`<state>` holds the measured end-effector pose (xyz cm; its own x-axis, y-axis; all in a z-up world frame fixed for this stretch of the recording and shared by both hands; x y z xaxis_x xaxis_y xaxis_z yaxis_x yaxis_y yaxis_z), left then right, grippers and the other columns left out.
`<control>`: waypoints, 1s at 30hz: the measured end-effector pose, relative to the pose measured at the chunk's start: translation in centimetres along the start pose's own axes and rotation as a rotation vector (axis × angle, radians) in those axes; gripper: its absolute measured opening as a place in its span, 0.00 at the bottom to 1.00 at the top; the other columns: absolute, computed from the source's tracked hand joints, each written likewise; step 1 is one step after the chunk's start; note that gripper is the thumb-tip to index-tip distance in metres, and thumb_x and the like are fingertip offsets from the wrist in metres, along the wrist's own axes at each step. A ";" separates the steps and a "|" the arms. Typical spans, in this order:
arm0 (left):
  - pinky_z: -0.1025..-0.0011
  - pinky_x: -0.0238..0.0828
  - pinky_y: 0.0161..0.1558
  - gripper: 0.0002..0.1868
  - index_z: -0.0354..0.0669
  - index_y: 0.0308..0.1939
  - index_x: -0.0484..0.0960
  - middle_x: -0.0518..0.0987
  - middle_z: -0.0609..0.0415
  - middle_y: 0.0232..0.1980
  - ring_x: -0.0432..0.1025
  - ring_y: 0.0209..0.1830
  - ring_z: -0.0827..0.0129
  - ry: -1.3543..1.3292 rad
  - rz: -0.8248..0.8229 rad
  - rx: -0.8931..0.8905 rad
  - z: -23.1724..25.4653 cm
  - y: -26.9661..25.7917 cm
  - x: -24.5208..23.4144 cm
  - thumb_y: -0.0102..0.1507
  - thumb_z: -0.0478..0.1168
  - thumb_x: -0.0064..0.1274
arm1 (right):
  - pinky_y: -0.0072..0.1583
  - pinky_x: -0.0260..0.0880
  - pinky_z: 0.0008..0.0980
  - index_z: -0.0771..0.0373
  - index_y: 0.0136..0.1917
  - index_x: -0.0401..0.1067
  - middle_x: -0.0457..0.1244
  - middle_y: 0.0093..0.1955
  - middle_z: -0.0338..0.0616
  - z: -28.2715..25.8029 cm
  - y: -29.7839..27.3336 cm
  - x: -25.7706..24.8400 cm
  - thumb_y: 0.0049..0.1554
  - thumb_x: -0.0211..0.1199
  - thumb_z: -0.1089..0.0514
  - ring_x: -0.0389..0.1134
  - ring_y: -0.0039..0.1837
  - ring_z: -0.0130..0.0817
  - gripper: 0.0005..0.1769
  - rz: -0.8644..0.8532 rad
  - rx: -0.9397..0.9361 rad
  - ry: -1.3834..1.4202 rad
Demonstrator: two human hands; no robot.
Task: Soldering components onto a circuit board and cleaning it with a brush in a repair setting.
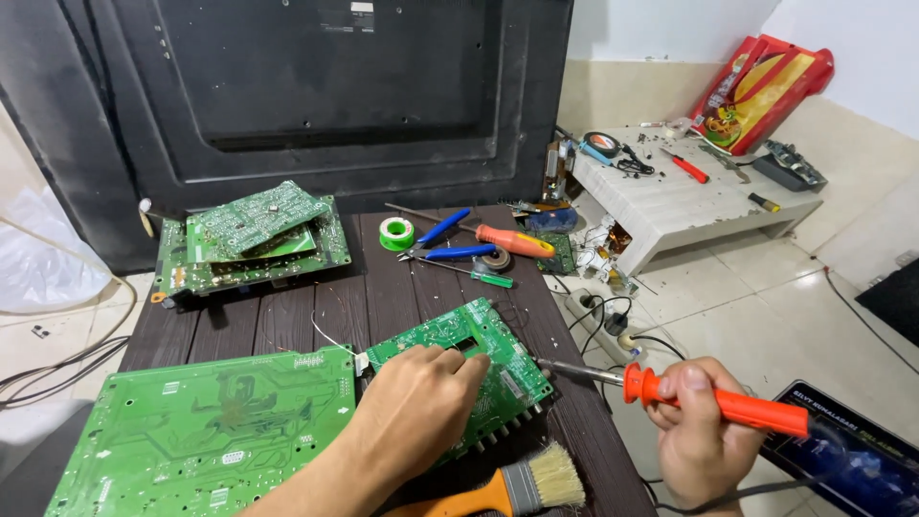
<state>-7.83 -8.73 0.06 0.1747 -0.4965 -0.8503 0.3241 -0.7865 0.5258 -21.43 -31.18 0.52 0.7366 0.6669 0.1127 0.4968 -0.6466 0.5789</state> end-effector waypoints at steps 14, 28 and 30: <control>0.56 0.70 0.25 0.05 0.40 0.38 0.79 0.76 0.53 0.24 0.71 0.22 0.54 0.013 0.000 0.028 0.2 0.4 -0.3 0.64 0.29 0.48 | 0.30 0.45 0.25 0.64 0.33 0.61 0.50 0.26 0.40 1.3 0.1 0.5 0.61 0.50 0.52 0.44 0.26 0.23 0.18 0.045 -0.023 -0.006; 0.58 0.73 0.29 0.07 0.38 0.42 0.82 0.80 0.51 0.27 0.74 0.24 0.55 0.019 -0.017 0.037 0.2 0.3 -0.1 0.66 0.31 0.47 | 0.31 0.44 0.26 0.66 0.33 0.60 0.50 0.27 0.42 1.5 -0.3 1.1 0.61 0.50 0.53 0.44 0.26 0.24 0.19 0.063 -0.038 0.008; 0.58 0.74 0.30 0.09 0.37 0.46 0.83 0.81 0.50 0.29 0.75 0.25 0.56 0.024 -0.019 0.045 0.3 0.3 -0.2 0.67 0.32 0.47 | 0.31 0.44 0.26 0.66 0.33 0.60 0.49 0.26 0.42 1.5 -0.2 1.1 0.61 0.50 0.53 0.44 0.26 0.24 0.19 0.064 -0.039 0.010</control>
<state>-7.99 -9.01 0.38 0.1911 -0.4732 -0.8600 0.2856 -0.8114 0.5099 -20.08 -30.89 -0.69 0.7619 0.6281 0.1581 0.4304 -0.6734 0.6010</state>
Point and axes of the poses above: each hand's wrist, its own y-axis towards the middle knuckle, its own x-axis out of the palm, z = x × y, the point moved 4 cm from there along y, towards the middle knuckle
